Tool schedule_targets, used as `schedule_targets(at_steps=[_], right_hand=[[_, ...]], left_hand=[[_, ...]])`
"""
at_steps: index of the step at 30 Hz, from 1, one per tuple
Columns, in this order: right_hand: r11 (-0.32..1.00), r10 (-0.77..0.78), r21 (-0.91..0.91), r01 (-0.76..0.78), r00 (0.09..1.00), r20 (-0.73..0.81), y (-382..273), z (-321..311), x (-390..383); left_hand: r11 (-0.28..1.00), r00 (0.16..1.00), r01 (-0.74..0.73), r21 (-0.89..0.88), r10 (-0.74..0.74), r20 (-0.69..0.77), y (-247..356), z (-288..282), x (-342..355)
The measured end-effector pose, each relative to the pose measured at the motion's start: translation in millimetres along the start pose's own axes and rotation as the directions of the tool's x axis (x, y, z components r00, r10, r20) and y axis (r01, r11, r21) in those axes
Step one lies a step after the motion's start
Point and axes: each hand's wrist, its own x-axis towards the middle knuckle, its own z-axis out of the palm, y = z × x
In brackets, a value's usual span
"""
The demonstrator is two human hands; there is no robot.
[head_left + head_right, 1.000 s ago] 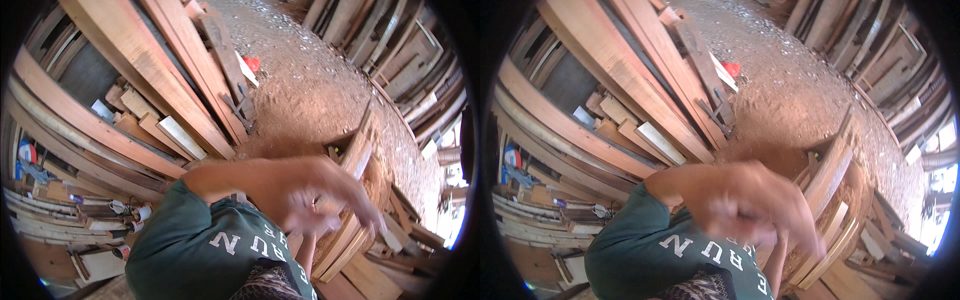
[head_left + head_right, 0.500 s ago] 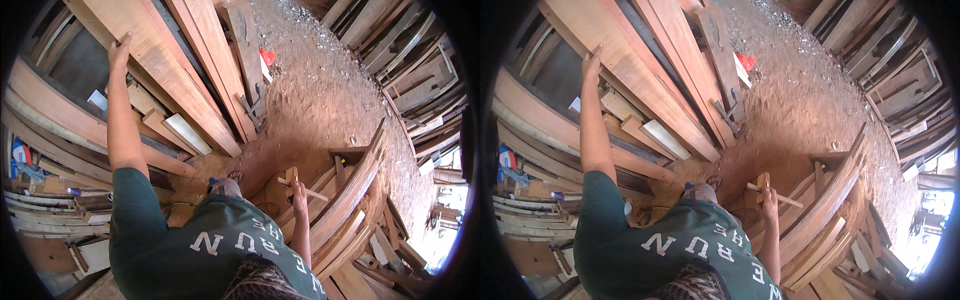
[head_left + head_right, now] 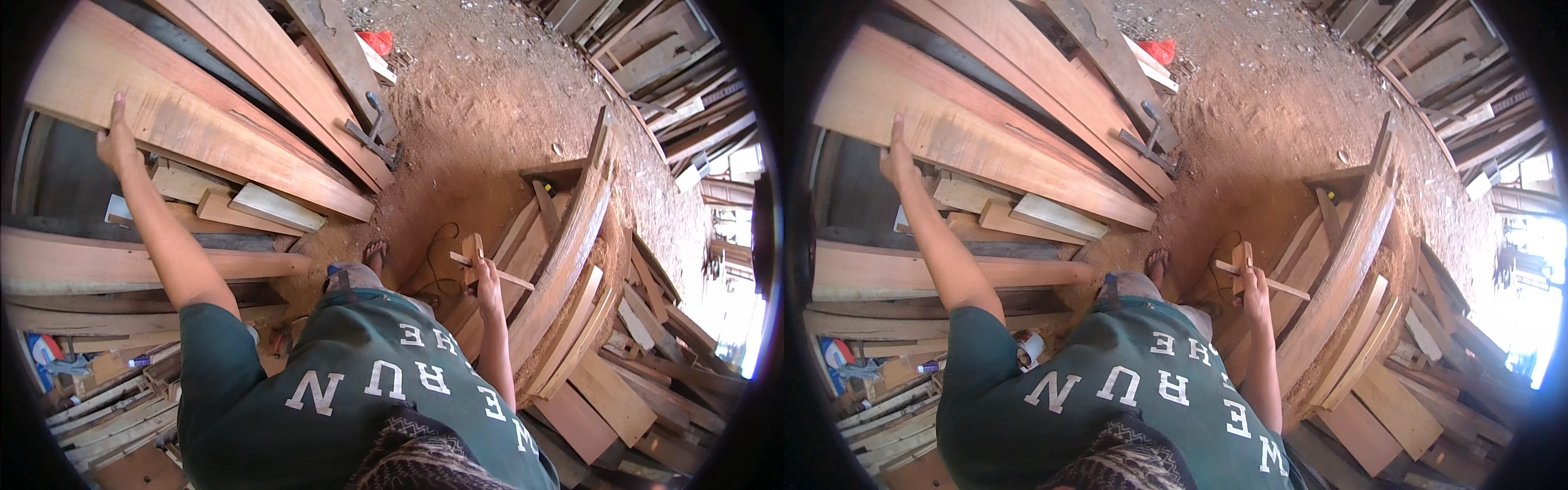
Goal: The person marks a long wooden board using a marking gauge and then moves various wooden boards around a woodworking shop.
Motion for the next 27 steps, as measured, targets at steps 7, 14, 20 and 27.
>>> schedule_targets(at_steps=[7, 14, 20, 27], right_hand=[[1.0, -0.019, -0.001, 0.019, 1.0, 0.024, -11, 5, 5], [0.983, -0.12, 0.156, 0.095, 0.98, 0.156, -42, 23, -8], [0.9, -0.426, -0.053, 0.432, 0.899, 0.101, -59, 16, -15], [0.796, -0.536, 0.252, 0.551, 0.834, -0.13, -53, -4, -29]], left_hand=[[0.999, 0.993, -0.044, -0.022, 0.041, -0.108, 41, 8, -67], [0.978, 0.998, -0.04, -0.204, 0.03, -0.056, 115, 7, -185], [0.863, 0.951, -0.145, -0.485, 0.257, 0.173, 183, 19, -259], [0.65, 0.788, 0.078, -0.756, 0.424, 0.445, 309, 45, -387]])
